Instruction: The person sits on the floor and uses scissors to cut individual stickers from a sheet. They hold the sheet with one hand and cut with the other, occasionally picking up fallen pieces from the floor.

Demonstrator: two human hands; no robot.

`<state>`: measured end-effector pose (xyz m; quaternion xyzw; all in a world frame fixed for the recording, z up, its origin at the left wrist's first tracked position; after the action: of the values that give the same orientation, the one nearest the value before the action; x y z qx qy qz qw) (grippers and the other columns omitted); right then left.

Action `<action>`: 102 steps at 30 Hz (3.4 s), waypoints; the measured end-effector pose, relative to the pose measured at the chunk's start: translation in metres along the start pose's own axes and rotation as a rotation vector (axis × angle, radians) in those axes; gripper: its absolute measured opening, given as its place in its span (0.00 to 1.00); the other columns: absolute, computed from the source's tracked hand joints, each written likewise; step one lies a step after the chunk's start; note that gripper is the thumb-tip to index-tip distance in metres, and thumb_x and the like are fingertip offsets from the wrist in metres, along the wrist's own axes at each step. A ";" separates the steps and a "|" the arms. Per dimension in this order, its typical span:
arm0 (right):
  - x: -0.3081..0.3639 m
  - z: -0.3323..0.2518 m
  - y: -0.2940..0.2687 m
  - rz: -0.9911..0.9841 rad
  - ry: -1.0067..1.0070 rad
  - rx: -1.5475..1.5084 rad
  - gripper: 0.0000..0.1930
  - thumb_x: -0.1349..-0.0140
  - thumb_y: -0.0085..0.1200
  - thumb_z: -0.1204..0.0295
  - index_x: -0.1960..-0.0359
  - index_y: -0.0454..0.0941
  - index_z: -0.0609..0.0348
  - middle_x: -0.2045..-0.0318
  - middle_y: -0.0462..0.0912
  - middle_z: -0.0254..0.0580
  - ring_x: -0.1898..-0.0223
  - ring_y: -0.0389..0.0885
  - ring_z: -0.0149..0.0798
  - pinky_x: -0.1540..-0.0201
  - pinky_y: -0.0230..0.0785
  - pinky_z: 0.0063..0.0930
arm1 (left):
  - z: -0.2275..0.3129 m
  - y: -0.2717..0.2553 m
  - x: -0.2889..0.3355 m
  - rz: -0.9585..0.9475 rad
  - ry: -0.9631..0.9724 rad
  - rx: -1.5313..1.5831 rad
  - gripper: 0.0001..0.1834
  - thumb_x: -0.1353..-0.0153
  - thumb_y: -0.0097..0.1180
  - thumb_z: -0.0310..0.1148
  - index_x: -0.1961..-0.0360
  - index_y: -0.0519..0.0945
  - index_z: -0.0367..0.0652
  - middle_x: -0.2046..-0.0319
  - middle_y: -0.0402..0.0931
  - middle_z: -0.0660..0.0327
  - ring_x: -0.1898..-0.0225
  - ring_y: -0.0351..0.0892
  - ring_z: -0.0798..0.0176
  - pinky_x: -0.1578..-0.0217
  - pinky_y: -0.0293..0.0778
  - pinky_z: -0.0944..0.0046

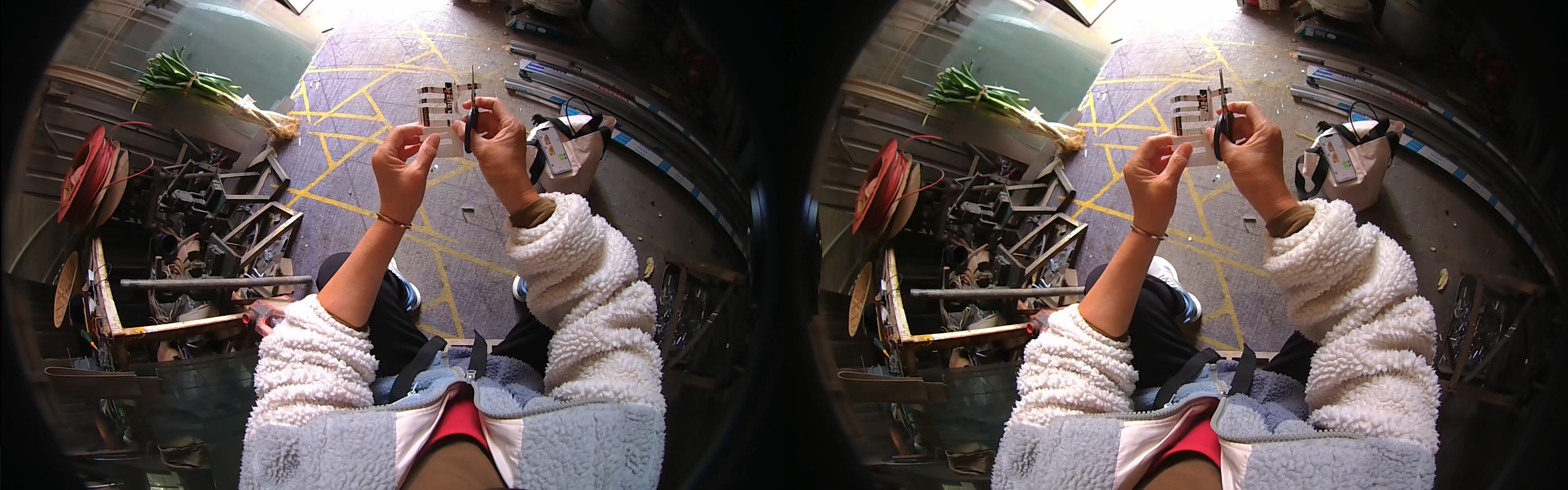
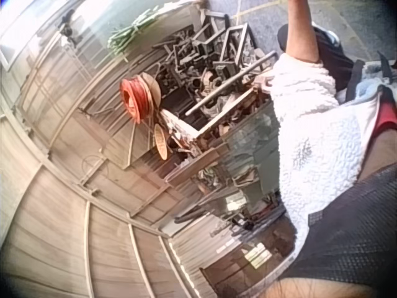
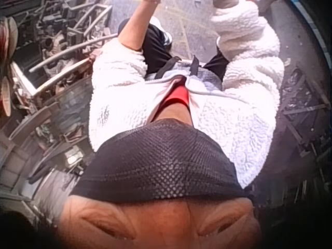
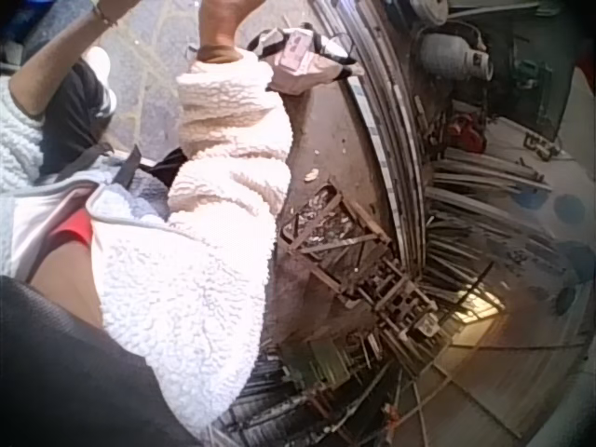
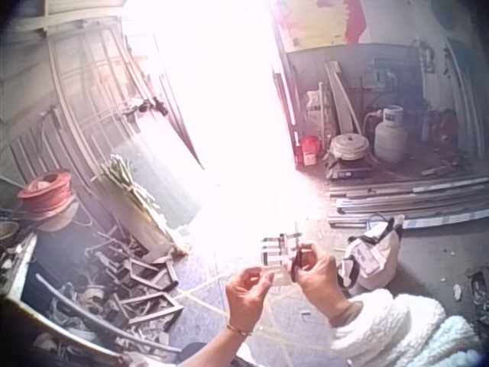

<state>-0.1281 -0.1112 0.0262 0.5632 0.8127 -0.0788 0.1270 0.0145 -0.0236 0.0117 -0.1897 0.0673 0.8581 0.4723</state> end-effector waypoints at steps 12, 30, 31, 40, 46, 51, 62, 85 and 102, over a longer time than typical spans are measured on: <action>0.003 -0.018 0.000 -0.013 -0.196 0.225 0.16 0.45 0.63 0.79 0.55 0.75 0.61 0.74 0.84 0.41 0.72 0.84 0.29 0.70 0.73 0.22 | 0.003 -0.006 -0.008 -0.192 -0.315 0.180 0.10 0.37 0.62 0.34 0.67 0.86 0.36 0.76 0.82 0.63 0.80 0.75 0.76 0.80 0.70 0.76; 0.021 -0.020 0.003 -0.564 0.481 -0.235 0.18 0.30 0.51 0.59 0.60 0.81 0.64 0.78 0.80 0.34 0.80 0.75 0.21 0.82 0.58 0.11 | -0.015 -0.023 -0.015 0.104 -0.272 0.114 0.10 0.39 0.63 0.33 0.67 0.86 0.35 0.79 0.82 0.63 0.85 0.74 0.76 0.84 0.69 0.75; 0.021 -0.020 0.005 -0.569 0.499 -0.257 0.18 0.30 0.51 0.58 0.60 0.81 0.65 0.78 0.80 0.33 0.80 0.75 0.21 0.82 0.59 0.11 | -0.015 -0.023 -0.016 0.098 -0.264 0.117 0.10 0.39 0.63 0.34 0.67 0.86 0.35 0.78 0.82 0.63 0.85 0.74 0.76 0.84 0.69 0.75; 0.023 -0.016 0.008 -0.563 0.644 -0.322 0.22 0.30 0.51 0.56 0.57 0.79 0.69 0.77 0.78 0.32 0.77 0.74 0.21 0.77 0.63 0.11 | -0.004 -0.020 -0.010 0.084 -0.150 -0.027 0.10 0.39 0.63 0.33 0.65 0.86 0.36 0.75 0.83 0.61 0.83 0.75 0.75 0.82 0.70 0.73; 0.020 -0.007 0.004 -0.563 0.734 -0.457 0.22 0.30 0.50 0.55 0.57 0.79 0.67 0.76 0.79 0.33 0.76 0.75 0.23 0.75 0.63 0.14 | 0.005 -0.016 -0.008 0.108 0.027 -0.155 0.09 0.40 0.65 0.32 0.64 0.86 0.36 0.71 0.82 0.60 0.81 0.76 0.74 0.80 0.71 0.72; 0.022 0.000 0.003 -0.559 0.731 -0.602 0.24 0.28 0.47 0.55 0.54 0.76 0.71 0.74 0.77 0.34 0.73 0.74 0.24 0.73 0.64 0.13 | 0.003 -0.015 -0.009 0.138 0.064 -0.068 0.11 0.40 0.65 0.35 0.65 0.86 0.37 0.74 0.81 0.59 0.82 0.76 0.72 0.80 0.70 0.70; 0.021 -0.010 0.006 -0.574 0.599 -0.549 0.25 0.29 0.49 0.54 0.55 0.77 0.70 0.76 0.78 0.34 0.76 0.72 0.21 0.76 0.62 0.10 | -0.002 -0.017 -0.012 -0.047 -0.224 0.389 0.10 0.39 0.64 0.34 0.64 0.86 0.37 0.77 0.81 0.65 0.81 0.74 0.77 0.80 0.69 0.76; 0.020 -0.023 0.004 -0.623 0.503 -0.320 0.24 0.29 0.49 0.54 0.56 0.77 0.70 0.80 0.73 0.29 0.81 0.65 0.18 0.78 0.56 0.10 | -0.011 -0.034 -0.022 -0.222 -0.208 0.322 0.09 0.36 0.60 0.33 0.62 0.86 0.39 0.71 0.84 0.64 0.77 0.77 0.76 0.75 0.72 0.76; 0.000 -0.020 -0.009 -0.233 0.067 -0.133 0.13 0.38 0.63 0.72 0.55 0.77 0.64 0.72 0.82 0.34 0.69 0.80 0.25 0.67 0.72 0.15 | -0.008 -0.028 -0.020 -0.324 -0.210 0.238 0.10 0.36 0.58 0.34 0.67 0.86 0.39 0.71 0.85 0.62 0.78 0.75 0.77 0.76 0.72 0.75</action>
<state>-0.1388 -0.1090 0.0454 0.4577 0.8798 -0.0201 0.1267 0.0496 -0.0263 0.0133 -0.0506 0.0873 0.7721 0.6274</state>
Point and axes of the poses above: each hand's wrist, its own x-axis away from the middle knuckle, its own y-axis out of the palm, z = x × y, the point moved 3 cm from there along -x, towards the middle knuckle
